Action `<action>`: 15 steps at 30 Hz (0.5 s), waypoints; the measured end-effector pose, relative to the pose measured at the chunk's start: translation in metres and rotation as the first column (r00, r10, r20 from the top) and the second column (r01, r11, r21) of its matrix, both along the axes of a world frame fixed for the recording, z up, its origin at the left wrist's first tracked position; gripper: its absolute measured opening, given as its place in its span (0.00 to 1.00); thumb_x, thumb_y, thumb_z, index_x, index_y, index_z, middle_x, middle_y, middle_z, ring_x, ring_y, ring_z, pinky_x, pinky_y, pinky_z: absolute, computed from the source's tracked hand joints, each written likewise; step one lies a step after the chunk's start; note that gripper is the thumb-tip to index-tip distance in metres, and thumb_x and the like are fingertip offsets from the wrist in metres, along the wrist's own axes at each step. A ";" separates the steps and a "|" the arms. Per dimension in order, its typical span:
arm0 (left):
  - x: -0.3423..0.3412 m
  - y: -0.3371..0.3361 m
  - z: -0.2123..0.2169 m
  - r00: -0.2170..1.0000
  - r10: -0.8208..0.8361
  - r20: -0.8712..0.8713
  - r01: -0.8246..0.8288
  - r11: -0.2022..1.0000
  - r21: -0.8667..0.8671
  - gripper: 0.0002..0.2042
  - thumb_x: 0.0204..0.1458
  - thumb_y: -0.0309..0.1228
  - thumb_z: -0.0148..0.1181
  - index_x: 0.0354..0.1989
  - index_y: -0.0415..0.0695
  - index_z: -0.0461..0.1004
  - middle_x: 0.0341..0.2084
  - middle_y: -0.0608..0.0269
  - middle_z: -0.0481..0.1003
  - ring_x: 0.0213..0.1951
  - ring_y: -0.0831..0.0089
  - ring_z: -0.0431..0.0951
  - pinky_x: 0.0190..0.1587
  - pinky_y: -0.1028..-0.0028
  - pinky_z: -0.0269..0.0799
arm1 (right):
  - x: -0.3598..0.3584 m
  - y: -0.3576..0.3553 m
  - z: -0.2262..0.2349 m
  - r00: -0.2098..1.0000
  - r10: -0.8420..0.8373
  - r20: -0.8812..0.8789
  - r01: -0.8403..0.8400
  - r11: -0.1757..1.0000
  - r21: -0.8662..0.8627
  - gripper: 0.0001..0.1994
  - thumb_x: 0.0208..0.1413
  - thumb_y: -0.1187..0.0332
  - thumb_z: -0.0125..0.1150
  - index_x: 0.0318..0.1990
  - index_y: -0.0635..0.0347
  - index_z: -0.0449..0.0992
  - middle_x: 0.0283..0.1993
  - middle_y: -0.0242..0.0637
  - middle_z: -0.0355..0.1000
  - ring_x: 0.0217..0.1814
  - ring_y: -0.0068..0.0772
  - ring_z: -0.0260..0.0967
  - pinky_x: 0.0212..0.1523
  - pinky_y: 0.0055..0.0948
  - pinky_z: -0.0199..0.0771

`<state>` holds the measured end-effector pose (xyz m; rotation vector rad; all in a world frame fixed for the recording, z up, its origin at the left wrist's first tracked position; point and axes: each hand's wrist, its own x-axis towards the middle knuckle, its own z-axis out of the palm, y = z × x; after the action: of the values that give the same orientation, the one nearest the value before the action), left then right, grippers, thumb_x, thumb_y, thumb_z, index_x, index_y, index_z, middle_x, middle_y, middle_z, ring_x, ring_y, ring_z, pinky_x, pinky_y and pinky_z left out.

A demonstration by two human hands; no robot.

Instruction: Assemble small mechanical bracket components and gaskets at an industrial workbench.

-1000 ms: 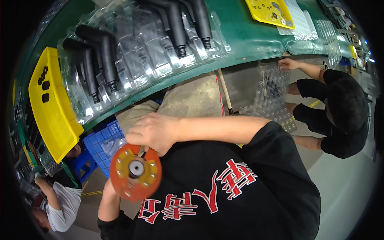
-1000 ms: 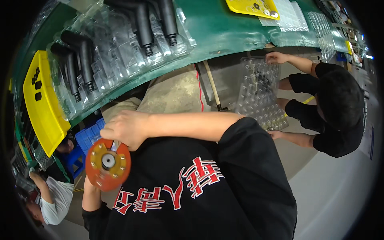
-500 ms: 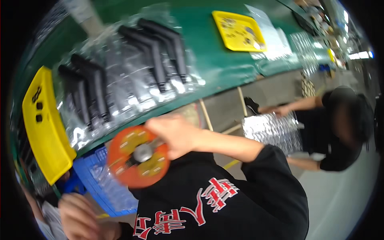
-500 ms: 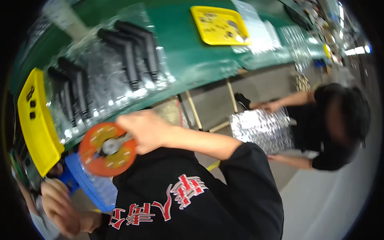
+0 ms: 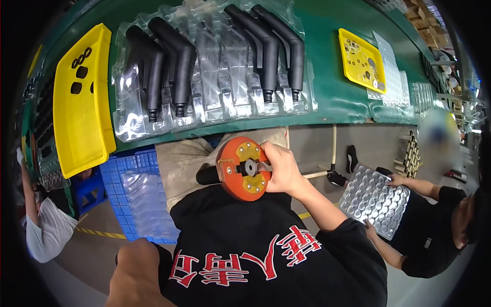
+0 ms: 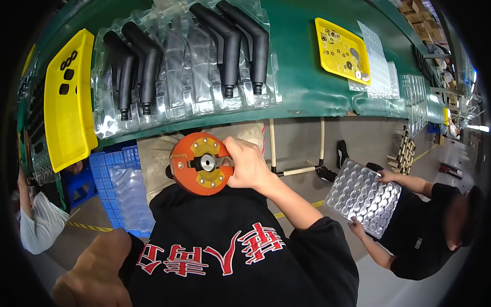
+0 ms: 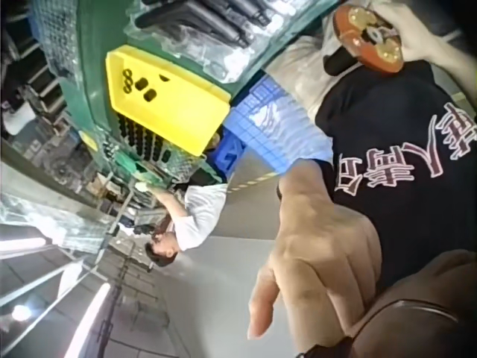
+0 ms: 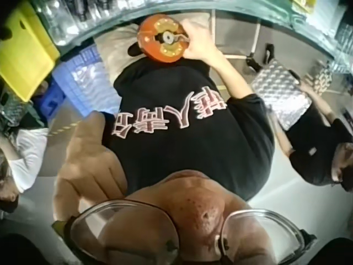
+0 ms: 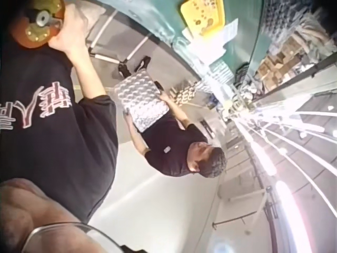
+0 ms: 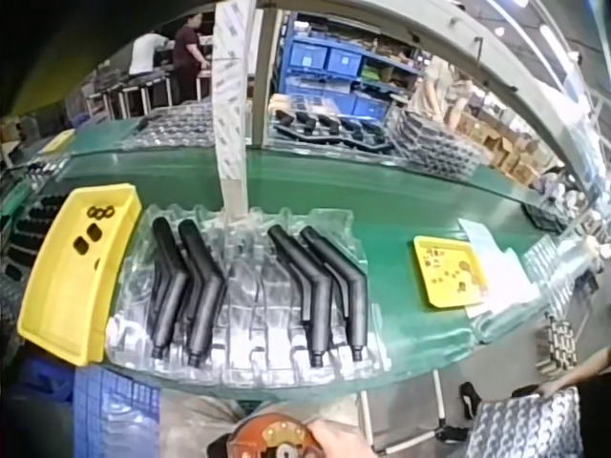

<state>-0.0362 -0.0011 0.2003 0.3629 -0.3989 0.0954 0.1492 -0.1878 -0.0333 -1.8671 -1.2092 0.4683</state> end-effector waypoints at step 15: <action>-0.015 0.000 -0.016 0.977 -0.002 0.213 0.032 0.990 -0.138 0.09 0.63 0.26 0.48 0.47 0.40 0.72 0.24 0.49 0.72 0.19 0.63 0.68 0.22 0.69 0.68 | -0.002 0.003 -0.001 0.999 0.012 0.051 -0.012 1.000 0.005 0.17 0.32 0.78 0.60 0.36 0.61 0.66 0.22 0.39 0.65 0.20 0.41 0.59 0.24 0.34 0.62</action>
<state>-0.0516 -0.0013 0.1841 0.2099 -0.6036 0.1460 0.1468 -0.1850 -0.0340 -1.8783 -1.2545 0.4255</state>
